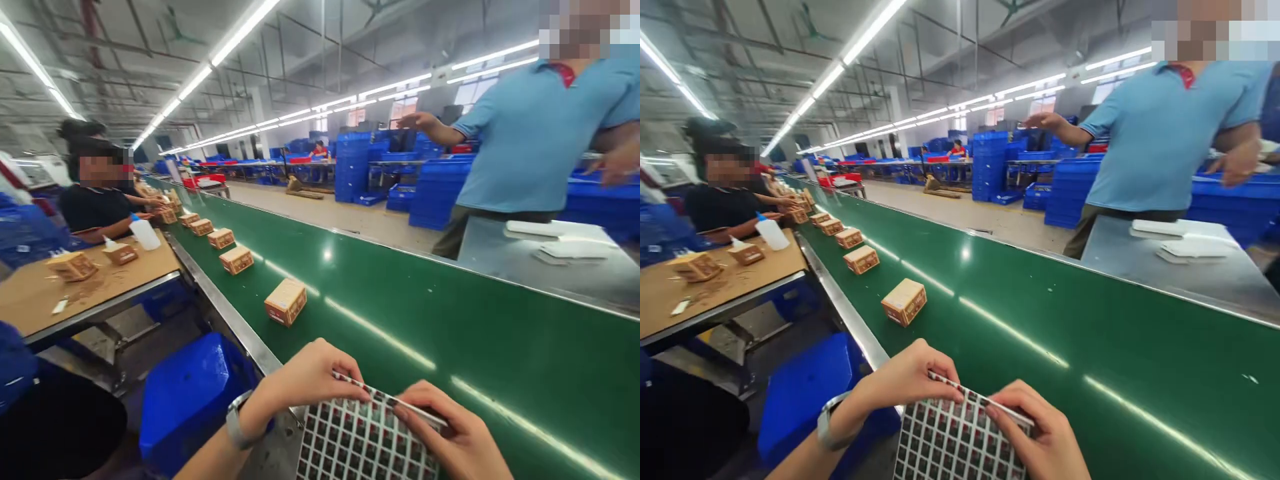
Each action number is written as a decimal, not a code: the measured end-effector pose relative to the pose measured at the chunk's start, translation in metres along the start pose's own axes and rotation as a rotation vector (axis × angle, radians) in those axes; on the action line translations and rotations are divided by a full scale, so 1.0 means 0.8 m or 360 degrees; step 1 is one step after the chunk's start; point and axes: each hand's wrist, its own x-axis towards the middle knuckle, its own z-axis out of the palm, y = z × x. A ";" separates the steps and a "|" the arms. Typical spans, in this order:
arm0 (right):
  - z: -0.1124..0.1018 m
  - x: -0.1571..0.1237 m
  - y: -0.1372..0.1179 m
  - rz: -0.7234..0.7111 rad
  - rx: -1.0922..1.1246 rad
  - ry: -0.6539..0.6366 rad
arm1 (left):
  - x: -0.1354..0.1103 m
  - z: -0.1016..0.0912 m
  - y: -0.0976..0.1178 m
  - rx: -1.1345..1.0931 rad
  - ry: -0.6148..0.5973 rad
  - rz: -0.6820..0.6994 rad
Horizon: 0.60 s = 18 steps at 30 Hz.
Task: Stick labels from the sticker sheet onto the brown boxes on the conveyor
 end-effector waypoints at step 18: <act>0.001 -0.006 -0.028 0.0071 0.0035 0.0059 | 0.001 0.000 0.013 -0.0021 -0.0112 -0.0110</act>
